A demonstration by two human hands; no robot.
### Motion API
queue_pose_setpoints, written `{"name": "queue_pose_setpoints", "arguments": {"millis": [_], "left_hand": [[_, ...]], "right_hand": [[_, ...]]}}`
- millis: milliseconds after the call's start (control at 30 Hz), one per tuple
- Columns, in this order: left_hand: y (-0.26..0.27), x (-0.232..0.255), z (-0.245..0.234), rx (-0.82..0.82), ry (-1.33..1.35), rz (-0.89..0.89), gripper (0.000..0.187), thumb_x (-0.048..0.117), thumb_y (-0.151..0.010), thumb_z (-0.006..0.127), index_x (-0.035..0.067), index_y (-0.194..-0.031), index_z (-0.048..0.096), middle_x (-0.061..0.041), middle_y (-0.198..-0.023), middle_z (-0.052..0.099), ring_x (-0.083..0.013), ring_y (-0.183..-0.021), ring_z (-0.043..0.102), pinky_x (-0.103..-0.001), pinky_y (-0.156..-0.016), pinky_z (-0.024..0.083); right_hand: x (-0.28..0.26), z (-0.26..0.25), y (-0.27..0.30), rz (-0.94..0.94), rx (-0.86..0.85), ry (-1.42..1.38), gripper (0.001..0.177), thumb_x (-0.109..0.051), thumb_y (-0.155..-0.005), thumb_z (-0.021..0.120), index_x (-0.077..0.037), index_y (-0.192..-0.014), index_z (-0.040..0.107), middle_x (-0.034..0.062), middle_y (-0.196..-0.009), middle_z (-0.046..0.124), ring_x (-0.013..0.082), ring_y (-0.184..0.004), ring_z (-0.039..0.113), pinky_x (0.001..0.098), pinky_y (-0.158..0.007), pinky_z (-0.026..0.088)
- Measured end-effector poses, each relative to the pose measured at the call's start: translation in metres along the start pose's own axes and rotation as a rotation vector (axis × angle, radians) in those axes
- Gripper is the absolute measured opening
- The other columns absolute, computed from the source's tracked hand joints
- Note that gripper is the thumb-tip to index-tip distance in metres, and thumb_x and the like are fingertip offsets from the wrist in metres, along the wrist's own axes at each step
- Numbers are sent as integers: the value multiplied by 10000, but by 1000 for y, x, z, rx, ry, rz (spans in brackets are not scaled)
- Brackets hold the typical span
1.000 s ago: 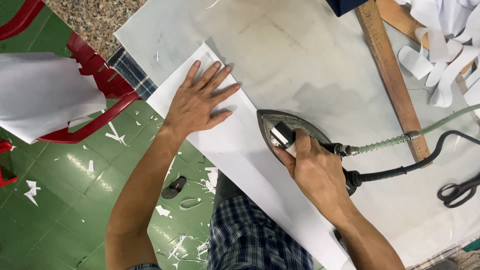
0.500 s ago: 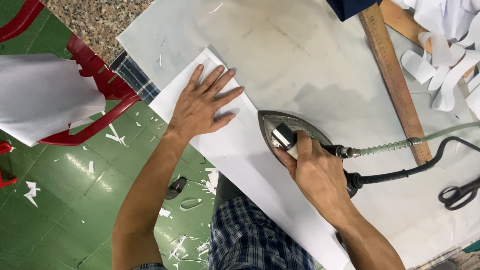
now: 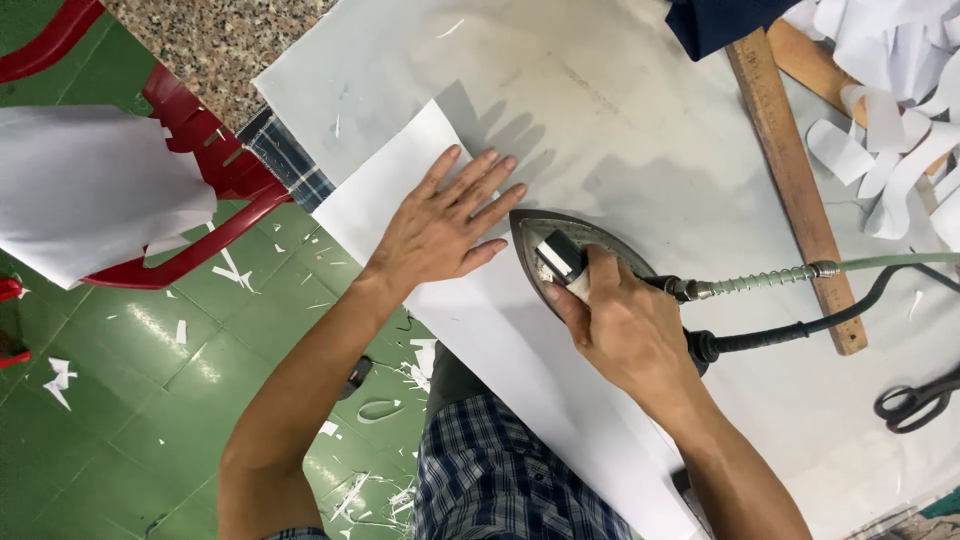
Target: The person folds a white fabric piece on a worktable and irons it with a steam iron. They repeatedly fold edges and press them flat, using a black rectangular weight to hold the fabric in place. The person handles the iron and fabric throughout the clip.
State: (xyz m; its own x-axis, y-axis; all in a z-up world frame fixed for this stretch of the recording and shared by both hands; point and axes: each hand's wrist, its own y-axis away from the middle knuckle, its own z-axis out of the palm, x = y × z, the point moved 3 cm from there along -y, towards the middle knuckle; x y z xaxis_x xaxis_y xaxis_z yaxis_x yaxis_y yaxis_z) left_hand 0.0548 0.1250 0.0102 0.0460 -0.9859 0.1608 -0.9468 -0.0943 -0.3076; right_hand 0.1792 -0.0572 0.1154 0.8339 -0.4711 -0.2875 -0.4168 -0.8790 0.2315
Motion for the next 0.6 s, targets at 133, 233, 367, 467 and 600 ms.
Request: {"name": "queue_pose_setpoints", "arguments": {"millis": [133,233,367,467,600], "left_hand": [[10,-10,12,-74,110,-39,546,540,-1023,476,279,-1498,542,-18,-1622,411,-209,-1508,338,-483,-1283,88],[18,-32,4,-132,48,-78,555,522,-1012,511,309,-1525,518,-16,-1635,402,-226,-1513,334,-507,-1268,65],[20,-46,0,-148,6,-119,560,552,-1024,466,342,-1543,493,-3,-1646,394,-226,-1516,331,-507,-1267,42],[19,-49,-2,-153,-21,-129,565,578,-1016,465,355,-1534,501,7,-1643,399,-219,-1516,331,-498,-1273,50],[17,-50,-2,-186,0,-123,589,602,-1016,447,340,-1541,497,-3,-1659,372,-224,-1529,305,-499,-1272,30]], "right_hand": [[0,-4,-1,21,-71,-25,561,-477,-963,619,3,-1251,585,163,-845,647,397,-719,726,507,-523,590],[-1,-5,-2,39,-121,-8,575,-494,-978,577,-12,-1293,565,159,-905,631,383,-810,722,518,-559,601],[1,-1,-3,46,-136,14,587,-511,-987,566,-13,-1299,558,157,-890,631,371,-805,721,508,-571,605],[4,3,-1,52,-163,29,592,-532,-997,537,-24,-1299,551,144,-840,643,358,-735,737,488,-548,605],[2,0,-2,55,-162,9,565,-500,-992,562,-24,-1295,547,156,-824,676,366,-681,744,484,-551,603]]}}
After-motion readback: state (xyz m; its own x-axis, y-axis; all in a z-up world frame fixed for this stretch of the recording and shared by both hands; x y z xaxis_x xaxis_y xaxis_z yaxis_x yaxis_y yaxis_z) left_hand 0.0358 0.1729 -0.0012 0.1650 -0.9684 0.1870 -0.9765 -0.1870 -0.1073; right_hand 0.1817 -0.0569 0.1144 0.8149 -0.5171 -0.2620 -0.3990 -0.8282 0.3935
